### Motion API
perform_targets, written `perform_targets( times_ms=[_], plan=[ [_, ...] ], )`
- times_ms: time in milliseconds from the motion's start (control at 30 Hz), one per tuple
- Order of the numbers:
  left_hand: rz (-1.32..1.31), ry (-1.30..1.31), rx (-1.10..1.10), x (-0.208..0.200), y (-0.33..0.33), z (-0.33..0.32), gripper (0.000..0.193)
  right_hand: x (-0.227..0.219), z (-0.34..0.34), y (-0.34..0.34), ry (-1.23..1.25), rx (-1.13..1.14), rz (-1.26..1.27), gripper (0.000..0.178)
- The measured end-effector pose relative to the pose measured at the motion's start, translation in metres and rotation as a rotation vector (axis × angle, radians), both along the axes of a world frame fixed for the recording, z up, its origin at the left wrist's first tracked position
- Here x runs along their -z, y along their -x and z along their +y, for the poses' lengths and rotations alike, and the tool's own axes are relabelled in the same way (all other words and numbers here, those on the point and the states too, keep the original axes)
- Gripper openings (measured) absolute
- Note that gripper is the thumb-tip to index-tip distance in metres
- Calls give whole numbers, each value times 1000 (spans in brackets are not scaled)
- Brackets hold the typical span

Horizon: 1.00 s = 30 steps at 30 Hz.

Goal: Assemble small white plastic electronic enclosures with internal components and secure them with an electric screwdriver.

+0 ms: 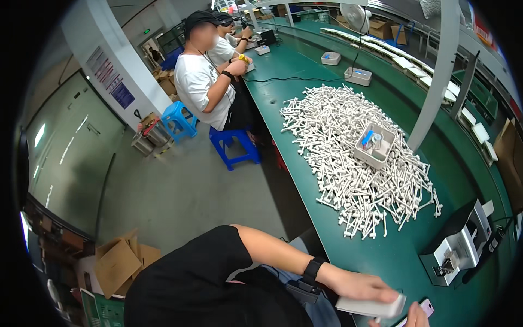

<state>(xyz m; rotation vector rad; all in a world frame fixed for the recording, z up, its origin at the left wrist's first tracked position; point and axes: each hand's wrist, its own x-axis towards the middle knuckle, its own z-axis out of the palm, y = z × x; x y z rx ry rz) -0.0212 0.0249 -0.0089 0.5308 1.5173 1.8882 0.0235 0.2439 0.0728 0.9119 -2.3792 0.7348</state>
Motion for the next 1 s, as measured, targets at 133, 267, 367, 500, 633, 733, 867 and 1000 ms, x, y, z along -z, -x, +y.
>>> perform_targets(
  times_ms=[133,267,367,500,633,733,867,1000],
  plan=[
    [240,108,33,-3,4,0,77,-24,-5,7,-119,-128,-240,71],
    [336,208,18,-18,10,7,79,9,23,2,-38,-199,-384,77],
    [396,294,33,-18,23,17,81,28,32,0,41,-159,-312,81],
    [613,481,-81,-15,32,29,86,39,22,4,36,198,-202,91],
    [893,725,-406,2,29,48,94,103,56,-13,-191,541,134,102],
    [934,811,-422,21,30,67,100,136,54,-22,-234,827,43,111],
    [1020,875,-501,22,29,69,97,161,95,-18,-351,1078,-1,115],
    [1132,792,-513,15,37,67,101,201,199,16,-449,1131,205,112]
  ],
)
